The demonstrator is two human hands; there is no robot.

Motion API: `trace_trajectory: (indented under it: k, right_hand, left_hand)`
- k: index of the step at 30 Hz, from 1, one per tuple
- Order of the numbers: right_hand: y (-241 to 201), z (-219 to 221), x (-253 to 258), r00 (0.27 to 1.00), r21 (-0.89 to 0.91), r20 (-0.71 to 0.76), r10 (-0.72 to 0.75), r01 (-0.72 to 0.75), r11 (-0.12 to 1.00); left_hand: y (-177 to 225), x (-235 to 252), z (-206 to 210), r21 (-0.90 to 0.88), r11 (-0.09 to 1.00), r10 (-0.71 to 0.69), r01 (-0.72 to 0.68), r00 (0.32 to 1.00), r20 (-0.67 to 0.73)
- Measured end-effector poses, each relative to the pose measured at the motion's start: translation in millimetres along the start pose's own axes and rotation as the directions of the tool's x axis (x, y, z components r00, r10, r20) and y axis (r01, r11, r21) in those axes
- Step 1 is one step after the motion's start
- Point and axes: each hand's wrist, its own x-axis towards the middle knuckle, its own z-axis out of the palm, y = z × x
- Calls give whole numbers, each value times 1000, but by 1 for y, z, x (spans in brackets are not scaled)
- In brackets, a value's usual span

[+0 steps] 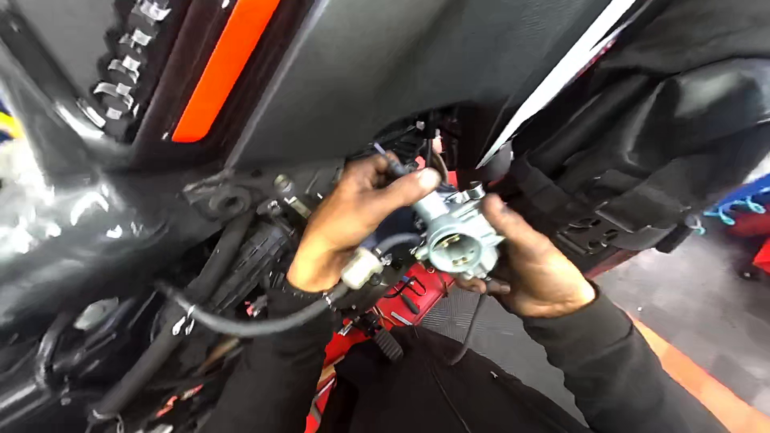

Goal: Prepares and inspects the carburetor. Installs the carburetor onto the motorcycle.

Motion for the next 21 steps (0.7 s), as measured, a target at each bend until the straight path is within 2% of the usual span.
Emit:
trace_trajectory:
  k: [5, 10, 14, 21]
  right_hand:
    - [-4, 3, 0, 999, 70, -8, 40, -39, 997]
    - [-1, 3, 4, 999, 102, 25, 33, -35, 994]
    - [3, -2, 5, 998, 83, 52, 23, -27, 996]
    - [6, -5, 3, 996, 74, 93, -17, 10, 997]
  left_hand:
    - [5, -3, 4, -38, 999, -20, 18, 999, -48]
    - [9, -11, 1, 131, 991, -13, 28, 994, -113]
    - [4, -13, -1, 231, 973, 35, -12, 995, -97]
    - [4, -12, -7, 221, 966, 139, -135, 990, -4]
